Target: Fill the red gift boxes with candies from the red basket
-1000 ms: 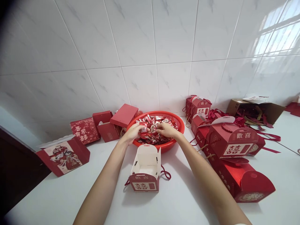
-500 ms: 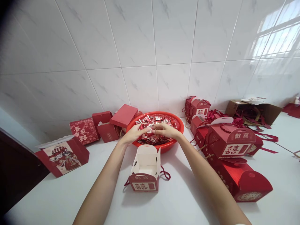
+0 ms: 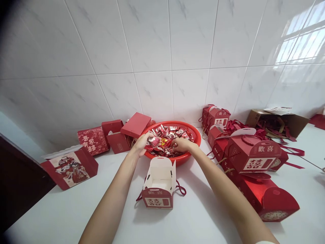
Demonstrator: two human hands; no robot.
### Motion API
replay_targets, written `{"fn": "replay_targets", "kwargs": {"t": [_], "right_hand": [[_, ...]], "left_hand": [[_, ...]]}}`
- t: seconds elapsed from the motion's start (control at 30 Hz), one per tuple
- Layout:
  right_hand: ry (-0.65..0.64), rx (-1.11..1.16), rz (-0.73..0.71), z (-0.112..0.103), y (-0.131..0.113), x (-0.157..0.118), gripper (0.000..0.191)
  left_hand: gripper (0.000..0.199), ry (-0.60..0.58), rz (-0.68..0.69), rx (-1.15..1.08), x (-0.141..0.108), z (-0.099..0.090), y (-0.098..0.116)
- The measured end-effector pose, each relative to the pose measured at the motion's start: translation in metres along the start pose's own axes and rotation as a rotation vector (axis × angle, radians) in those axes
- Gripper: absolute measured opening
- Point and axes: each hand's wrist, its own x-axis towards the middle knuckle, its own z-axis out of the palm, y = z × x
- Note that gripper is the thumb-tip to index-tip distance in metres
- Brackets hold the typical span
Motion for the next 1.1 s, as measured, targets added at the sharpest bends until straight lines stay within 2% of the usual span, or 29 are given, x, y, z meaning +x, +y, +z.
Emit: {"fn": "replay_targets", "kwargs": {"t": [0.1, 0.2, 0.3, 0.43, 0.57, 0.67, 0.8, 0.87, 0.93, 1.1], "right_hand": [[-0.098, -0.009, -0.029, -0.003, -0.003, 0.01, 0.035], [-0.18, -0.01, -0.043, -0.001, -0.006, 0.025, 0.043], [-0.193, 0.012, -0.036, 0.005, -0.01, 0.037, 0.041], [-0.116, 0.088, -0.044, 0.006, -0.011, 0.039, 0.025], [0.013, 0.241, -0.095, -0.006, -0.01, 0.025, 0.013], [0.091, 0.379, -0.141, -0.012, -0.011, 0.014, 0.025], [0.153, 0.794, -0.191, -0.014, -0.016, 0.004, 0.039], [0.12, 0.967, -0.167, -0.018, -0.02, -0.003, 0.043], [0.046, 1.039, -0.144, -0.025, -0.027, -0.014, 0.043], [-0.119, 0.89, -0.185, -0.042, -0.056, -0.05, 0.035]], "left_hand": [[0.013, -0.069, -0.029, -0.065, 0.0, -0.001, 0.001], [0.019, -0.055, -0.034, -0.072, -0.002, 0.0, 0.003], [0.022, -0.053, -0.033, -0.078, -0.005, 0.003, 0.005], [0.022, -0.049, -0.035, -0.084, -0.007, 0.004, 0.005], [0.021, -0.066, -0.015, -0.098, -0.007, 0.003, 0.005], [0.018, -0.09, 0.001, -0.093, -0.007, 0.002, 0.004], [0.013, -0.086, 0.011, -0.092, -0.009, 0.001, 0.006], [0.013, -0.089, 0.0, -0.1, -0.009, 0.001, 0.008], [0.015, -0.104, -0.019, -0.098, -0.01, 0.001, 0.009], [0.026, -0.202, -0.024, -0.05, -0.01, 0.0, 0.01]]}}
